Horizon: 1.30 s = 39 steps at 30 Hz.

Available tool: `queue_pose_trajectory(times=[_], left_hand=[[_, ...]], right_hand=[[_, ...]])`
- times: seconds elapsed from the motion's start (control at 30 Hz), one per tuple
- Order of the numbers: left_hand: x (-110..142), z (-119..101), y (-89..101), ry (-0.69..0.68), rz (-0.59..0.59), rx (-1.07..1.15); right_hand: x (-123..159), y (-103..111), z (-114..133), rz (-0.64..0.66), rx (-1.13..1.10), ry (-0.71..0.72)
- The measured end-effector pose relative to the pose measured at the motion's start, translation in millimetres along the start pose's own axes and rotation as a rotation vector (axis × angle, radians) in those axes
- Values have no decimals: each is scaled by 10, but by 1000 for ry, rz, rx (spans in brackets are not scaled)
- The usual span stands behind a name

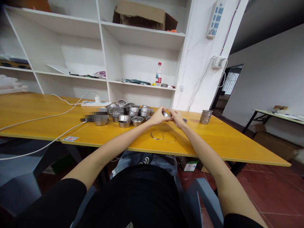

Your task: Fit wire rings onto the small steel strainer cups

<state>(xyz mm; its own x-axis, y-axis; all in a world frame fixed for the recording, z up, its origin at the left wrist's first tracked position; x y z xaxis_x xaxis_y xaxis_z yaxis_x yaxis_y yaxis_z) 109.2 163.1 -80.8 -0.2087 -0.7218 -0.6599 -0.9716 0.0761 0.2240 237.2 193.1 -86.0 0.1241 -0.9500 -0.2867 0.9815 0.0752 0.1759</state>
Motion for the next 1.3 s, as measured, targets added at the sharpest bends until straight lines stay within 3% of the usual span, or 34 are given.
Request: queue_pose_trajectory(times=[0.1,0.27,0.7,1.3], left_hand=[[-5,-37,82,-6,-46,-65],[-16,-30,164,-11,-81,-90],[-21,-113,158,-102,-57,-102],[10,-137,116,-97,-1,-114]], right_hand=[[37,9,-14,-23,-103,-49],[123,-75,94,28,-102,-9],[153,-48,156,-25,-86,46],[127,-5,166,-59,96,93]])
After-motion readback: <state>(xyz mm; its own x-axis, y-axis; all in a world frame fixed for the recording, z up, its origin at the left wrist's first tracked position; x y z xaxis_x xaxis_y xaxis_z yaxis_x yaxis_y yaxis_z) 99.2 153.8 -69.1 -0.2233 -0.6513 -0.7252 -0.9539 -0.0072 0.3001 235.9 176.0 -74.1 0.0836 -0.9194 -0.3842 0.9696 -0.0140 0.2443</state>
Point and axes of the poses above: each hand's wrist, its own x-axis away from the middle knuckle, its own y-axis out of the back of the hand, z = x × y, the point moved 10 cm from there along -x, towards the middle knuckle, and after that the axes turned 6 degrees about -y, right-handed, at the moved point
